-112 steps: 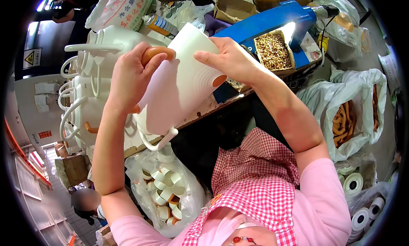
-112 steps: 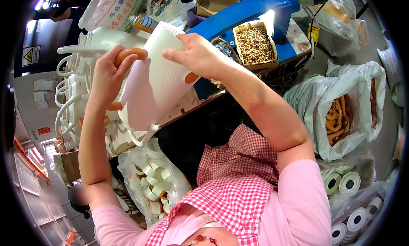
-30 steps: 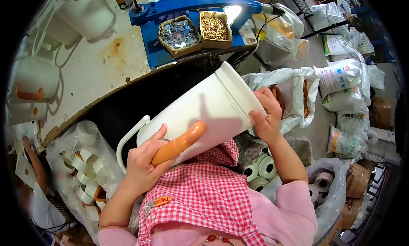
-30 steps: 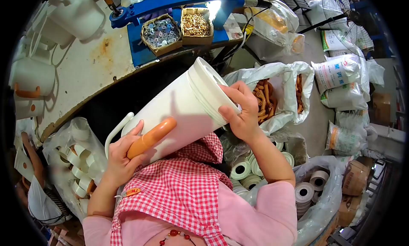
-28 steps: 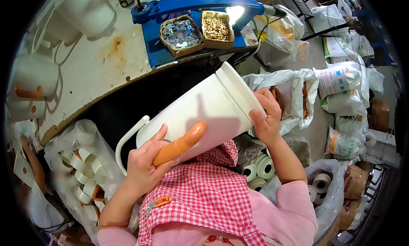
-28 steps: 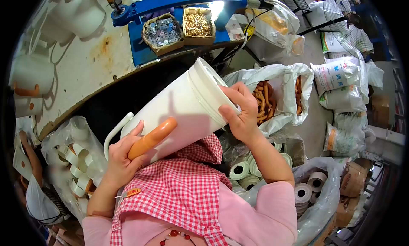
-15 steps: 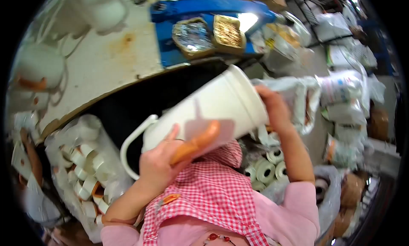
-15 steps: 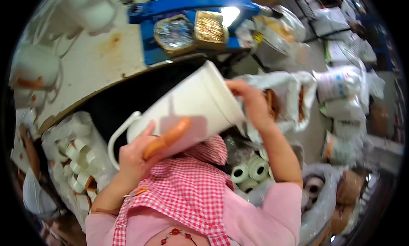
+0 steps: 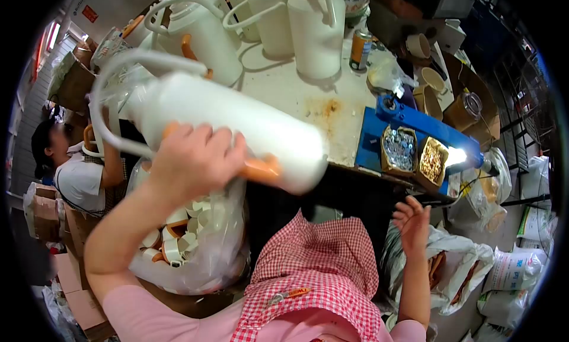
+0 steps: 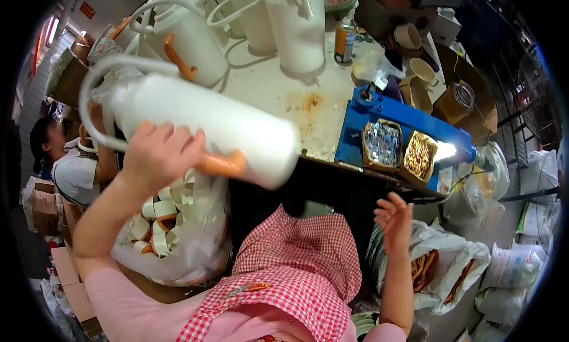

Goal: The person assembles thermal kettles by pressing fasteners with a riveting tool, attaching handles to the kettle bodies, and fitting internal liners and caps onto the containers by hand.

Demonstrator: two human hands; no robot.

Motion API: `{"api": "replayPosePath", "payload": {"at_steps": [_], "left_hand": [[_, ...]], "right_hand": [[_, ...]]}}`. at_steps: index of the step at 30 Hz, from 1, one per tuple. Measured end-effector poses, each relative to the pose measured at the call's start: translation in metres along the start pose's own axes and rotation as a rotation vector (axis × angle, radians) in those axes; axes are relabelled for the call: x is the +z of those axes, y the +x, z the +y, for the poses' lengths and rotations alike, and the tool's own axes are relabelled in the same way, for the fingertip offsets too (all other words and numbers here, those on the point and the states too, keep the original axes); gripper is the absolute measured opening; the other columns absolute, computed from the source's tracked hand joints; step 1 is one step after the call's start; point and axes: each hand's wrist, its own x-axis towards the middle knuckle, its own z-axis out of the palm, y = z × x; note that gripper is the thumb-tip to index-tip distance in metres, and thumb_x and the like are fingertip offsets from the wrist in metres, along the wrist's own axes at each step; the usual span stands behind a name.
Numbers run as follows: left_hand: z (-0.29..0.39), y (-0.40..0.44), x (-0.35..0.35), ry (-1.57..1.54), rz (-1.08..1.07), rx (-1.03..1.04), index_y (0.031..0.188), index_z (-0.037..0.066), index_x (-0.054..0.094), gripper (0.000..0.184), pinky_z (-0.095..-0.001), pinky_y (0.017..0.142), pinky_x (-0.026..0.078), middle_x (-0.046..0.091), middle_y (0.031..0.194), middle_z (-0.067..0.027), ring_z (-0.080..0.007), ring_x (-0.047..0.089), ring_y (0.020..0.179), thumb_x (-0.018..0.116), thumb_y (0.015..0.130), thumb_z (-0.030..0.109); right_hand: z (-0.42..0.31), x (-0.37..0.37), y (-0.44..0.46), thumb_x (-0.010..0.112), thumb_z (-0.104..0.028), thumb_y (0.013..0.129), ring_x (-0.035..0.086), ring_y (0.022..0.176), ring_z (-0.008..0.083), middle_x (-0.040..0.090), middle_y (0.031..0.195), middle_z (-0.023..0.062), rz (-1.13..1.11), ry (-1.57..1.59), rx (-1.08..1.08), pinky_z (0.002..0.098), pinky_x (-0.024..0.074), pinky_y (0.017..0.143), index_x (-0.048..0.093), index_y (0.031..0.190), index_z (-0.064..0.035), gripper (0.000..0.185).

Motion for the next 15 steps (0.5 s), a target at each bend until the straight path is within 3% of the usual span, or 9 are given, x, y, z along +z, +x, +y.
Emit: {"api": "replayPosePath", "payload": {"at_steps": [4,7,9,11,12,13,15], "left_hand": [[-0.066,-0.023,0.127,0.280,-0.234,0.139,0.077,0.010,0.066,0.009,-0.0325,0.073,0.042,0.056,0.079,-0.0026,-0.0194,0.056,0.083,0.063,0.073,0.017],[-0.090,-0.034,0.190,0.328,-0.277,0.176,0.077,0.012,0.069,0.009,-0.0346,0.079,0.042,0.059,0.082,-0.0026,-0.0200,0.056,0.088,0.063,0.074,0.020],[-0.111,-0.046,0.221,0.322,-0.313,0.109,0.085,0.012,0.074,0.017,-0.0358,0.082,0.041,0.064,0.090,-0.0022,-0.0205,0.057,0.095,0.064,0.077,0.023],[-0.134,-0.057,0.240,0.313,-0.344,0.061,0.086,0.012,0.075,0.017,-0.0360,0.088,0.040,0.064,0.093,-0.0018,-0.0201,0.056,0.099,0.065,0.078,0.024],[-0.142,-0.062,0.243,0.290,-0.471,0.020,0.090,0.012,0.075,0.020,-0.0391,0.102,0.039,0.066,0.105,-0.0026,-0.0209,0.055,0.111,0.066,0.079,0.025],[-0.146,-0.064,0.246,0.299,-0.466,0.013,0.090,0.012,0.075,0.020,-0.0391,0.102,0.039,0.066,0.105,-0.0026,-0.0209,0.055,0.111,0.066,0.079,0.025],[-0.148,-0.077,0.253,0.119,-0.542,0.074,0.109,0.016,0.069,0.029,-0.0447,0.116,0.030,0.062,0.125,-0.0035,-0.0210,0.049,0.129,0.065,0.081,0.022]], "right_hand": [[0.025,0.049,0.006,0.041,-0.047,0.107,0.067,0.090,0.0184,0.069,0.111,0.0117,-0.074,-0.035,0.122,0.0311,0.0555,0.079,0.055,0.131,-0.0041,0.051],[0.021,0.090,0.013,0.047,-0.035,0.106,0.067,0.089,0.0168,0.069,0.108,0.0118,-0.153,-0.108,0.114,0.0294,0.0546,0.080,0.056,0.129,-0.0018,0.041],[0.012,0.121,0.029,0.052,-0.025,0.103,0.066,0.088,0.0165,0.069,0.104,0.0100,-0.190,-0.311,0.070,0.0301,0.0545,0.078,0.058,0.125,-0.0028,0.031],[0.000,0.164,0.058,0.057,-0.012,0.099,0.065,0.089,0.0131,0.068,0.107,0.0088,-0.254,-0.326,-0.015,0.0265,0.0536,0.079,0.057,0.123,0.0008,0.027],[-0.008,0.193,0.077,0.060,-0.009,0.097,0.064,0.093,0.0131,0.066,0.109,0.0082,-0.226,-0.336,-0.121,0.0263,0.0528,0.081,0.056,0.123,0.0015,0.029],[-0.018,0.225,0.102,0.062,-0.006,0.095,0.063,0.096,0.0131,0.064,0.111,0.0076,-0.202,-0.341,-0.228,0.0262,0.0520,0.082,0.055,0.124,0.0022,0.031],[-0.043,0.291,0.166,0.068,-0.008,0.090,0.056,0.110,0.0190,0.059,0.119,0.0107,-0.086,-0.352,-0.624,0.0297,0.0467,0.094,0.048,0.132,0.0025,0.048]]}}
